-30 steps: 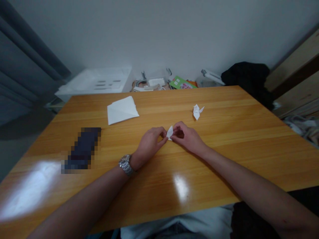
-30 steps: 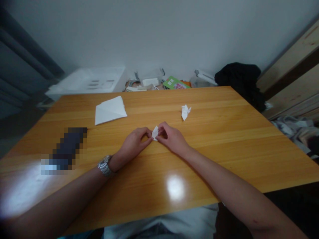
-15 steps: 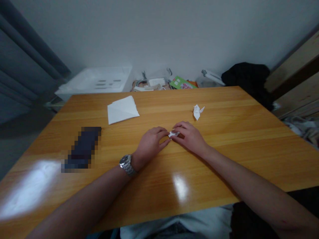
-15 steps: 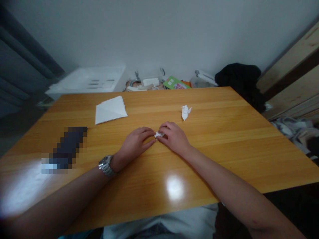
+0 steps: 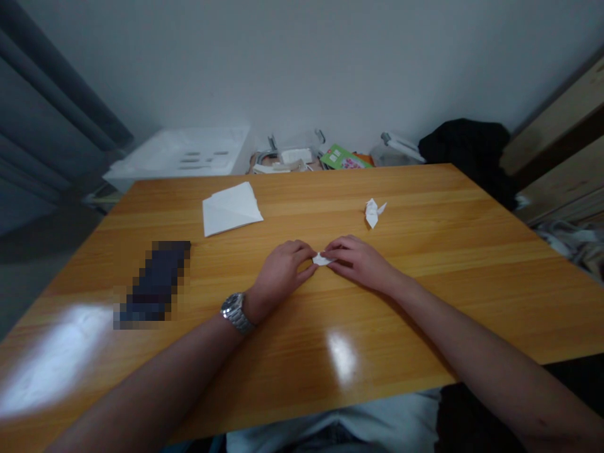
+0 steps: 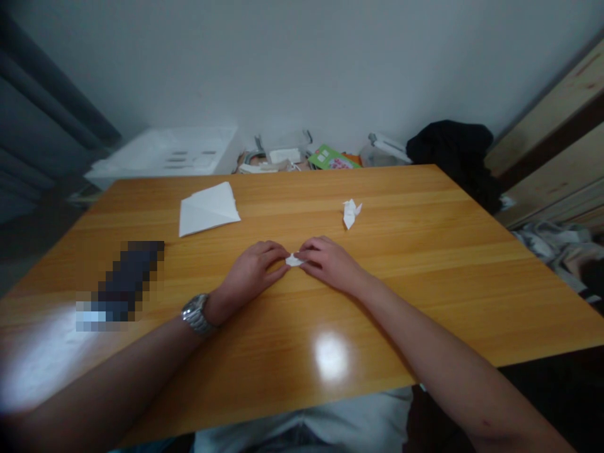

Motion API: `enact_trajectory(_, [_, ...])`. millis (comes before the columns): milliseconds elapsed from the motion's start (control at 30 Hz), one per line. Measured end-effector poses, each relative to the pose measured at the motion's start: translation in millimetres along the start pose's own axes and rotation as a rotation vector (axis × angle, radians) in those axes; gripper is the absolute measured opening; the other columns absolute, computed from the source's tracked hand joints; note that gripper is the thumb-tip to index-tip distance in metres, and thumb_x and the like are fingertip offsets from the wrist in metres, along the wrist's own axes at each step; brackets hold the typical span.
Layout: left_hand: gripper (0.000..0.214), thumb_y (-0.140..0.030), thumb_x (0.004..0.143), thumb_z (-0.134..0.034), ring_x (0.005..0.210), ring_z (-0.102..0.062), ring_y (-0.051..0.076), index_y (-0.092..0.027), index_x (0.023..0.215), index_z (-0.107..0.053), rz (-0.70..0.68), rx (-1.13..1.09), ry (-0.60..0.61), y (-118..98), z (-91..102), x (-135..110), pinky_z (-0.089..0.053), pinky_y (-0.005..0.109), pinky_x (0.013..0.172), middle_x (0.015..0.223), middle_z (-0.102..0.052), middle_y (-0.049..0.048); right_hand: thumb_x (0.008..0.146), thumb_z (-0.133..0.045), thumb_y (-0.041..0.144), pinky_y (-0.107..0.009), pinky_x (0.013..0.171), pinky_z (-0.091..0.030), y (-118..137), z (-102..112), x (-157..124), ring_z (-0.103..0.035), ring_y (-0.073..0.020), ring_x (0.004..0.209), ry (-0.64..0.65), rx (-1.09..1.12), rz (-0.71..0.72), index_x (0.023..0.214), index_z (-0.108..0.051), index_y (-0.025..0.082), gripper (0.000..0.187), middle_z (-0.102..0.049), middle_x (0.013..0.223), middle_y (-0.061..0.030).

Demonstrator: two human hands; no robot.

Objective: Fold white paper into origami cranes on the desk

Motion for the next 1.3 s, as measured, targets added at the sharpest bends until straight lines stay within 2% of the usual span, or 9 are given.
enact_trajectory(133, [0.018, -0.027, 0.097, -0.061, 0.101, -0.064, 0.022, -0.019, 0.110, -0.071, -0.069, -0.045, 0.017, 1, -2.5, -1, -0.052, 0.036, 0.092, 0.110, -0.070, 0.0071, 0.097, -0.064, 0.026, -0.038, 0.088, -0.052, -1, 3, 1, -0.064, -0.0229, 0.099, -0.016, 0.003, -0.019, 0.106, -0.073, 0.019, 0.015, -0.071, 0.105, -0.0093])
enact_trajectory(400, [0.019, -0.026, 0.098, -0.061, 0.100, -0.065, 0.022, -0.017, 0.109, -0.073, -0.085, -0.051, 0.014, 0, -2.6, 0, -0.053, 0.035, 0.091, 0.109, -0.071, 0.0076, 0.098, -0.062, 0.027, -0.037, 0.085, -0.053, 0, 2, 1, -0.065, -0.0224, 0.095, -0.038, -0.048, 0.011, 0.099, -0.074, 0.020, 0.013, -0.072, 0.103, -0.0092])
enact_trajectory(667, [0.024, -0.030, 0.101, -0.055, 0.104, -0.065, 0.023, -0.021, 0.114, -0.074, -0.200, 0.058, 0.027, -10, 0.0, -5, -0.052, 0.037, 0.092, 0.117, -0.071, 0.0084, 0.098, -0.061, 0.023, -0.036, 0.082, -0.053, -4, 4, 1, -0.066, -0.0223, 0.094, -0.035, -0.104, 0.018, 0.095, -0.074, 0.019, 0.014, -0.073, 0.102, -0.0091])
enact_trajectory(800, [0.030, -0.031, 0.102, -0.053, 0.112, -0.064, 0.026, -0.019, 0.125, -0.069, -0.215, 0.119, 0.062, -16, -1.6, -7, -0.051, 0.042, 0.098, 0.125, -0.069, 0.0111, 0.098, -0.061, 0.022, -0.036, 0.084, -0.055, -7, 4, 0, -0.068, -0.0224, 0.096, -0.038, -0.093, 0.007, 0.098, -0.076, 0.019, 0.015, -0.074, 0.105, -0.0098])
enact_trajectory(933, [0.035, -0.032, 0.104, -0.049, 0.113, -0.065, 0.025, -0.018, 0.131, -0.064, -0.225, 0.118, 0.102, -18, -3.7, -9, -0.052, 0.043, 0.099, 0.127, -0.069, 0.0113, 0.098, -0.061, 0.022, -0.037, 0.088, -0.056, -12, 3, -1, -0.069, -0.0222, 0.100, -0.030, -0.078, -0.020, 0.101, -0.077, 0.021, 0.017, -0.075, 0.109, -0.0095])
enact_trajectory(1133, [0.032, -0.032, 0.103, -0.050, 0.115, -0.064, 0.025, -0.021, 0.128, -0.066, -0.229, 0.137, 0.109, -20, -2.2, -10, -0.049, 0.043, 0.102, 0.127, -0.068, 0.0102, 0.100, -0.057, 0.022, -0.037, 0.089, -0.058, -11, 2, -1, -0.070, -0.0218, 0.102, 0.003, -0.065, -0.036, 0.107, -0.077, 0.022, 0.021, -0.075, 0.112, -0.0093])
enact_trajectory(1300, [0.032, -0.029, 0.102, -0.051, 0.113, -0.063, 0.025, -0.021, 0.129, -0.064, -0.204, 0.194, 0.125, -26, -0.2, -9, -0.047, 0.042, 0.101, 0.124, -0.068, 0.0098, 0.102, -0.053, 0.025, -0.040, 0.094, -0.056, -3, 3, -2, -0.067, -0.0233, 0.108, 0.074, -0.094, 0.002, 0.122, -0.071, 0.021, 0.027, -0.070, 0.119, -0.0116])
Point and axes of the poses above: each hand's wrist, its own x-axis towards the middle knuckle, its own z-axis out of the back of the hand, y = z × x, the point moved 7 cm from there along x, towards the middle knuckle
